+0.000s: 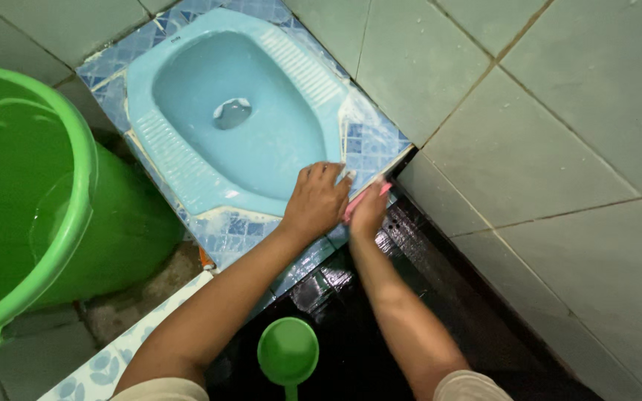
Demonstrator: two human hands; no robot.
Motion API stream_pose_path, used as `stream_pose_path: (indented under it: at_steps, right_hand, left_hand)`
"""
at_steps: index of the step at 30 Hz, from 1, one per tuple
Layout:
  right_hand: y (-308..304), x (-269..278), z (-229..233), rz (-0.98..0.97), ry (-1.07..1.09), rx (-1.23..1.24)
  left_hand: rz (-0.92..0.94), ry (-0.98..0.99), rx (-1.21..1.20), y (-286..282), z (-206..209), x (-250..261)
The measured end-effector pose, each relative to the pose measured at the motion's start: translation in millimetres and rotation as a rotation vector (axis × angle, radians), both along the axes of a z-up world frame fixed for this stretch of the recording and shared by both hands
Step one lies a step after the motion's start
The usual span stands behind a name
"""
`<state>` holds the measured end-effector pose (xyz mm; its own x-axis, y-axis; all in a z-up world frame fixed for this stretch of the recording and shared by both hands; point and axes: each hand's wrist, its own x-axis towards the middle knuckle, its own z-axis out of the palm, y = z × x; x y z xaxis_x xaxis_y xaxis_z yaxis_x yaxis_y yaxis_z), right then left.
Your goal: The person scrubs the floor tiles and the edges of a squat toilet using a pink sponge and then rinses the surfaces with water using a green scoop from a large green bucket.
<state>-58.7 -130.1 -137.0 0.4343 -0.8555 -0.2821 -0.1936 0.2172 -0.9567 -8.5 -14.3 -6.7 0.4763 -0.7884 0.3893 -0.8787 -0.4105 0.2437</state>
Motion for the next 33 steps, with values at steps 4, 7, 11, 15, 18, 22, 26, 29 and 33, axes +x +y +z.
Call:
stream_pose_path:
  at_steps: [4,7,11,15,18,22,26,29,33]
  right_hand:
    - [44.4,-15.9,-5.1,0.023,0.060,0.203]
    - [9.4,-2.6,-10.0,0.015,0.088,0.095]
    - [-74.3,17.4,2.6,0.089,-0.165,0.363]
    - [-70.5,14.0,-9.7,0.091,-0.223,0.411]
    - [-12.2,4.6,-42.6,-0.050,0.097,0.066]
    - [69.4,-20.2,-50.5,0.048,-0.181,0.421]
    - [53.9,-20.0,-9.4,0.223,0.274,0.336]
    - [9.7,2.3,4.4,-0.067,-0.159,0.663]
    - [-42.9,15.0,20.2,-0.065,-0.150,0.303]
  left_hand:
    - [-0.007,0.072,-0.035,-0.3,-1.0,-0.4]
    - [0.010,0.026,-0.017,-1.3,-0.7,1.4]
    - [0.010,0.054,-0.003,-2.4,-1.8,-1.9]
    - [0.021,0.081,0.029,-4.4,-3.0,-2.1]
    - [0.028,0.081,0.030,-8.0,-3.8,-2.5]
    - [0.020,0.134,0.047,-6.5,-5.4,-0.4]
    - [0.030,0.171,0.011,-9.1,-1.7,-1.1]
    - [0.035,0.179,0.020,-8.6,-5.0,-4.0]
    - [0.026,0.162,0.006,-12.9,-7.7,-0.4]
